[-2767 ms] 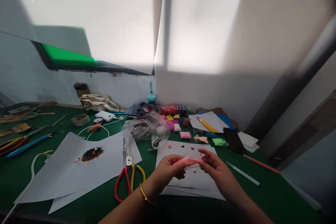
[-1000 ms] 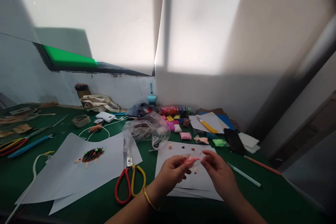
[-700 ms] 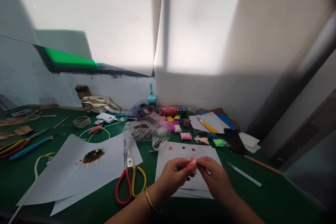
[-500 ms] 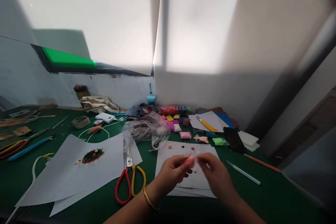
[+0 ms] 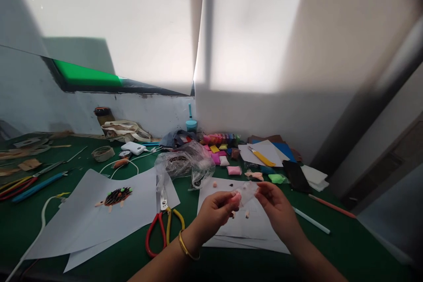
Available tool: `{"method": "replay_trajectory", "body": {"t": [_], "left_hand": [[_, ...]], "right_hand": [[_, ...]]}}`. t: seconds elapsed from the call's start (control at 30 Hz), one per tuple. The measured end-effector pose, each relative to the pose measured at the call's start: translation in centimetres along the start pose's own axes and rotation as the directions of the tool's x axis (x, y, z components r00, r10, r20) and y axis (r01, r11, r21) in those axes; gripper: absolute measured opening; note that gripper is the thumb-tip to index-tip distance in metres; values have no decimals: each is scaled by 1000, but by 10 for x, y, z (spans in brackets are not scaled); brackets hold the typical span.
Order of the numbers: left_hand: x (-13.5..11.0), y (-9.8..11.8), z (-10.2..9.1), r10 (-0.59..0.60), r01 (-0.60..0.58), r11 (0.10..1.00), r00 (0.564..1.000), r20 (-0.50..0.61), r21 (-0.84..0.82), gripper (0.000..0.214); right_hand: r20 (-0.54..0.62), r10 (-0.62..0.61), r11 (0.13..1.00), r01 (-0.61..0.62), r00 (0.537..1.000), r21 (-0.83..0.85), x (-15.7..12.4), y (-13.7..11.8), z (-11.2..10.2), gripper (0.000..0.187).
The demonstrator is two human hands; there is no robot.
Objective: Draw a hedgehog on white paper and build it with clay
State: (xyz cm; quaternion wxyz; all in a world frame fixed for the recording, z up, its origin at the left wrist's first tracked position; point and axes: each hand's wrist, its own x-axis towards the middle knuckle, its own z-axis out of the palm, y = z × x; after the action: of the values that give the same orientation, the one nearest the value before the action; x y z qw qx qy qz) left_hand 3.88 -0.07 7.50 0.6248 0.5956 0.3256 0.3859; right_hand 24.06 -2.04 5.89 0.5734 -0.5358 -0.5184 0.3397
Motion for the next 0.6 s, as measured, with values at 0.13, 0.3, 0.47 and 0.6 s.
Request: {"method": "replay_trajectory", "body": {"t": [0.13,0.3,0.47,0.6], "left_hand": [[-1,-2,2,34,-31,997,998,-46,66,44],[-1,-12,-1,70,-69,982,998,3,178,38],[-1,-20,-16,-203,203,979,979,4,-33,56],[-1,-15,-22,-311,299,876,950,31,-378,55]], "right_hand": [[79,59,995,-65,995,76,-1,4,-3,50],[165,150,984,-163,975,70,-8,8,3,47],[-112,194,980,-188,975,66,19,43,-29,49],[-277,116,930,-203,954,-308,59,81,-93,42]]}}
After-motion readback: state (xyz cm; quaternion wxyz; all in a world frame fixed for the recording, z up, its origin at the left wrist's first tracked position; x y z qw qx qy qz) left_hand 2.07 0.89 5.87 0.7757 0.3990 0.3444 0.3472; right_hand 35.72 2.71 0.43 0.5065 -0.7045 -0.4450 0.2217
